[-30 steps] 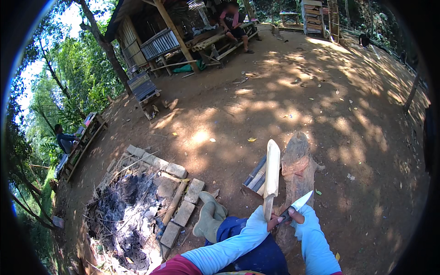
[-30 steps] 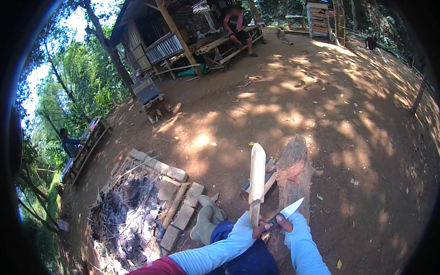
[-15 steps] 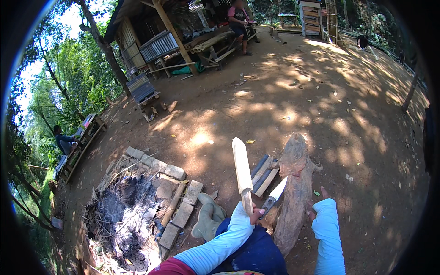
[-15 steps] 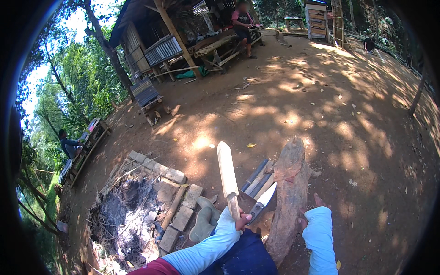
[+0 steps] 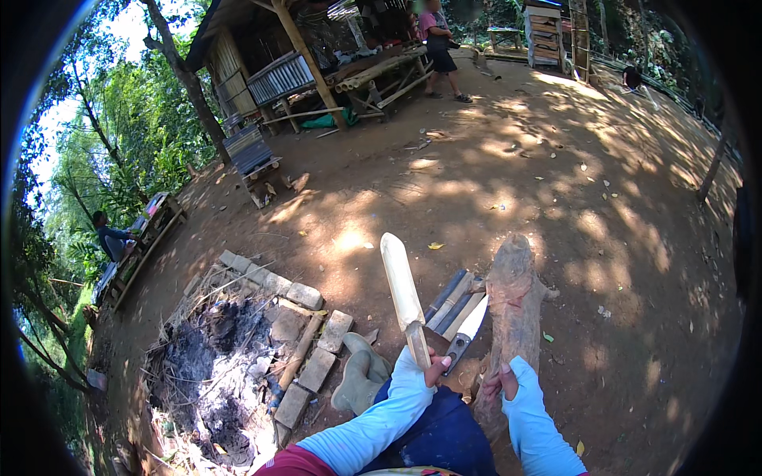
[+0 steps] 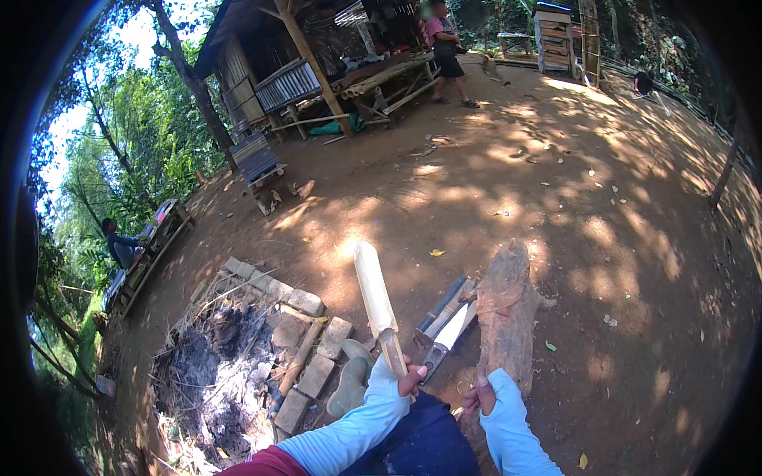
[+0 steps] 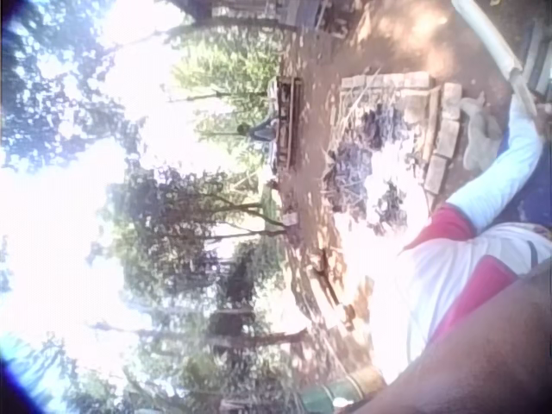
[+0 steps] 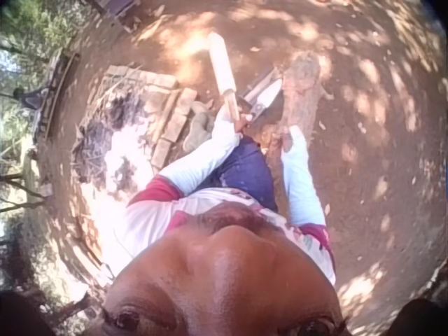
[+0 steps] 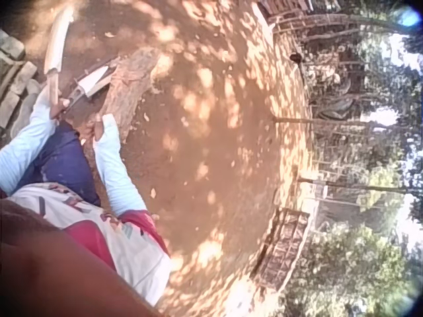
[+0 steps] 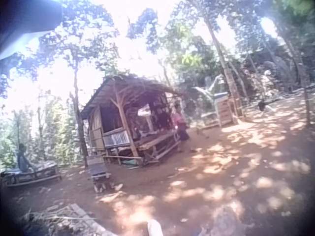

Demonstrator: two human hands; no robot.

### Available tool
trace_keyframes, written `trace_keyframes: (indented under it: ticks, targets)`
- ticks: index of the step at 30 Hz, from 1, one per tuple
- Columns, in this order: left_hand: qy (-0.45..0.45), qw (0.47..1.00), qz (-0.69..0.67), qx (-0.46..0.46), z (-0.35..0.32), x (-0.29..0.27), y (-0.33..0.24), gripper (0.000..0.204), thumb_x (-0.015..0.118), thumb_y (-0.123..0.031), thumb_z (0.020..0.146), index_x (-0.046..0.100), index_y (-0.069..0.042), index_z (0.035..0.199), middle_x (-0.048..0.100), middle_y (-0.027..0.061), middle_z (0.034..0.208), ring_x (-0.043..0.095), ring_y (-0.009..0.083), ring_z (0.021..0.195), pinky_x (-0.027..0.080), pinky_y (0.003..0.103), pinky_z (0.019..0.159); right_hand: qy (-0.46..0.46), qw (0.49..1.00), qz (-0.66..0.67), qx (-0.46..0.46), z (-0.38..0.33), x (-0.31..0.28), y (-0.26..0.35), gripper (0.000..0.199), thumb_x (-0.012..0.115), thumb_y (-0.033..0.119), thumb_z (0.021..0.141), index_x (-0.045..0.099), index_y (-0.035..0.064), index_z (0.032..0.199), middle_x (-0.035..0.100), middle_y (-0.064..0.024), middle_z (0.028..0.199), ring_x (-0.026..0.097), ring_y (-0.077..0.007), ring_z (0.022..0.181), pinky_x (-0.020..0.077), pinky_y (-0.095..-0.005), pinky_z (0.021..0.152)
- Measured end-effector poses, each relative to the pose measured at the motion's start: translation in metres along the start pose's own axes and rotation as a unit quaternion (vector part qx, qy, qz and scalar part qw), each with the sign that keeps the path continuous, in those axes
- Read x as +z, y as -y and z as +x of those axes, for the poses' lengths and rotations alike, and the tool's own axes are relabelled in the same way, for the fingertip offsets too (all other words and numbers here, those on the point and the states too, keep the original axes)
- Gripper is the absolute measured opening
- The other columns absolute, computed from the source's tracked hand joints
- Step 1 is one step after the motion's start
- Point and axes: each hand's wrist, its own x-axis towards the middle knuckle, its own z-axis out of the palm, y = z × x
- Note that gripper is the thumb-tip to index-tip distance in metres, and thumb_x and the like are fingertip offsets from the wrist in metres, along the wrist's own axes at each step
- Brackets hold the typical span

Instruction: The person sits on the ground and uses a knife to carve a long, rectangular piece of light-colored wood. They hold the wood with their left hand and use the knife in their right hand to shave off thin strips of wood, refining the shape of the object.

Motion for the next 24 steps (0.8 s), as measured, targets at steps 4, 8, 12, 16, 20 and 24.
trace_keyframes:
  ticks: [4, 8, 12, 16, 20, 24]
  targets:
    - [0.036, 0.999, -0.036, -0.008, -0.014, 0.004, 0.012, 0.039, 0.079, -0.016, 0.081, 0.049, -0.003, 0.103, 0.064, 0.0042, 0.074, 0.056, 0.0095, 0.055, 0.043, 0.023, 0.047, 0.087, 0.968, 0.150, -0.181, 0.016, 0.031, -0.015, 0.052, 0.054, 0.034, 0.098, 0.043, -0.0012, 0.135, 0.055, -0.0209, 0.129, 0.061, -0.0278, 0.102, 0.0488, -0.0402, 0.090]
    - [0.137, 0.988, -0.069, -0.024, -0.029, 0.007, 0.006, 0.034, 0.078, -0.016, 0.080, 0.053, -0.002, 0.099, 0.061, 0.0048, 0.076, 0.055, 0.0092, 0.054, 0.044, 0.023, 0.046, 0.036, 0.965, 0.221, -0.135, 0.008, 0.063, -0.019, 0.053, 0.062, 0.023, 0.094, 0.041, -0.0033, 0.135, 0.056, -0.0220, 0.124, 0.060, -0.0280, 0.107, 0.0497, -0.0410, 0.092]
    - [0.139, 0.989, -0.043, -0.030, -0.030, 0.005, 0.016, 0.035, 0.077, -0.017, 0.081, 0.052, -0.002, 0.100, 0.060, 0.0038, 0.076, 0.055, 0.0093, 0.055, 0.045, 0.024, 0.047, 0.018, 0.970, 0.181, -0.161, 0.007, 0.057, -0.025, 0.042, 0.059, 0.023, 0.096, 0.046, -0.0027, 0.127, 0.060, -0.0227, 0.116, 0.062, -0.0276, 0.103, 0.0508, -0.0396, 0.090]
    - [0.100, 0.991, 0.010, -0.088, -0.027, -0.008, 0.028, 0.037, 0.077, -0.018, 0.081, 0.051, -0.003, 0.102, 0.058, 0.0039, 0.075, 0.054, 0.0101, 0.054, 0.045, 0.025, 0.047, -0.074, 0.984, 0.041, -0.158, -0.007, 0.026, -0.007, 0.025, 0.056, 0.019, 0.097, 0.052, 0.0008, 0.113, 0.065, -0.0141, 0.093, 0.064, -0.0233, 0.086, 0.0526, -0.0383, 0.081]
    - [0.044, 0.990, 0.018, -0.134, -0.024, -0.031, 0.030, 0.042, 0.079, -0.020, 0.079, 0.049, -0.003, 0.103, 0.056, 0.0043, 0.073, 0.053, 0.0114, 0.052, 0.047, 0.027, 0.046, -0.290, 0.837, -0.373, -0.277, -0.026, -0.028, 0.013, 0.013, 0.056, 0.008, 0.093, 0.056, 0.0030, 0.105, 0.058, -0.0087, 0.080, 0.055, -0.0194, 0.072, 0.0465, -0.0330, 0.070]
    - [0.048, 0.990, 0.015, -0.132, -0.020, -0.031, 0.030, 0.042, 0.079, -0.019, 0.079, 0.049, -0.003, 0.103, 0.055, 0.0044, 0.073, 0.053, 0.0118, 0.052, 0.046, 0.027, 0.045, -0.497, 0.756, -0.254, -0.341, 0.004, -0.125, -0.042, 0.009, 0.057, 0.004, 0.089, 0.053, 0.0041, 0.098, 0.055, -0.0067, 0.080, 0.048, -0.0169, 0.069, 0.0439, -0.0325, 0.067]
